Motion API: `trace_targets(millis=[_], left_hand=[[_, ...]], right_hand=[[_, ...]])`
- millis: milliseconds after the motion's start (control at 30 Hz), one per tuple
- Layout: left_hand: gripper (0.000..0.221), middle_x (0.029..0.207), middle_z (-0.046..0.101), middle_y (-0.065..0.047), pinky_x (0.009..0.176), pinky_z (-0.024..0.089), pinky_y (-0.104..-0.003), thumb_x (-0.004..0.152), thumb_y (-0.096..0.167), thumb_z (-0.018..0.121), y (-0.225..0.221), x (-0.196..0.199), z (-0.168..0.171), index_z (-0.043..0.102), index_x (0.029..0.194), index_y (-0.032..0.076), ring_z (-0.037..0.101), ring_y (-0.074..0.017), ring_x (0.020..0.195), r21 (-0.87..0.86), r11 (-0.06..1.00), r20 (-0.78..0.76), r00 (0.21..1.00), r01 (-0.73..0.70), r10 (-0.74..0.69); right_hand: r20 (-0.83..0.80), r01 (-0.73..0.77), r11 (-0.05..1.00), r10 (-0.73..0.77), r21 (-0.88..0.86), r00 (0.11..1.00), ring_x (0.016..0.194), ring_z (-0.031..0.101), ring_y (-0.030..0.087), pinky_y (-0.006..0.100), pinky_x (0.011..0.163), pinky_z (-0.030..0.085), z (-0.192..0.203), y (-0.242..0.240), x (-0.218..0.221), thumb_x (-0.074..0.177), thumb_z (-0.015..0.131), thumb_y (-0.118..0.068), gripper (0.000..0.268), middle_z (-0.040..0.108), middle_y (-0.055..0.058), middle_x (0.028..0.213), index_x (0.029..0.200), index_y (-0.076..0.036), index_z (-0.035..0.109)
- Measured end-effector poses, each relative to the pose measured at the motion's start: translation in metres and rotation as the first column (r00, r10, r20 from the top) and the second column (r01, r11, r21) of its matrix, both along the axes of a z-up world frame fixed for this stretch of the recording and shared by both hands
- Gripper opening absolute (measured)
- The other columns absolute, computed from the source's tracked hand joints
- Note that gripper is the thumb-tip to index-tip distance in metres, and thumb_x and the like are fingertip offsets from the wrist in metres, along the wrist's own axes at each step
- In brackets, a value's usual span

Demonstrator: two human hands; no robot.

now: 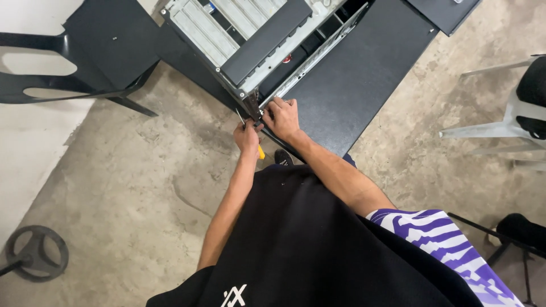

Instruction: Reinstalling a motherboard and other internal components into a computer case using a screwdriver.

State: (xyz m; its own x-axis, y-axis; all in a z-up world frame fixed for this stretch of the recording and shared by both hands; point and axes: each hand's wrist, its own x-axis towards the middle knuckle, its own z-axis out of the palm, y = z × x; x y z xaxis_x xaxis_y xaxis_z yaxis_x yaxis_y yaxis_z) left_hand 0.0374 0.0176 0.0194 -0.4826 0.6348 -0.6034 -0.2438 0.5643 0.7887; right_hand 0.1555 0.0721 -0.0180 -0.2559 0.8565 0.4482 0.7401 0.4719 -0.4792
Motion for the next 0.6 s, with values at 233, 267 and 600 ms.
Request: trace_targets(millis=[233,267,600], left_hand=[[0.027,0.119,0.072,-0.011,0.051,0.049,-0.026,0.095,0.025,0.059,-0.001,-0.003,0.000,0.069,0.114,0.008,0.079,-0.0245,0.097,0.012,1.000,0.061,0.998,-0.023,0.022],[0.028,0.120,0.071,-0.009,0.052,0.048,-0.025,0.096,0.026,0.058,-0.003,-0.004,0.003,0.068,0.115,0.008,0.078,-0.0249,0.100,0.010,1.000,0.085,0.996,0.001,-0.002],[0.022,0.131,0.066,-0.007,0.062,0.045,-0.028,0.102,0.029,0.059,-0.017,-0.004,-0.010,0.064,0.117,0.014,0.076,-0.0228,0.107,-0.013,0.997,0.158,0.985,0.077,-0.074]], right_hand=[[-0.343,-0.051,0.976,-0.026,-0.213,0.939,0.070,0.066,0.022,0.035,0.071,0.045,0.025,-0.005,0.008,0.081,0.077,-0.020,0.013,0.055,-0.004,0.071,0.081,-0.020,0.064],[-0.428,-0.030,0.966,-0.085,-0.256,0.900,0.068,0.066,0.024,0.034,0.070,0.047,0.030,-0.006,0.011,0.080,0.076,-0.017,0.010,0.057,0.001,0.070,0.083,-0.018,0.067],[-0.588,-0.264,0.560,-0.808,-0.786,0.039,0.081,0.077,0.012,0.027,0.067,0.062,0.041,-0.006,0.090,0.090,0.068,-0.010,0.007,0.078,0.008,0.089,0.094,-0.005,0.070]])
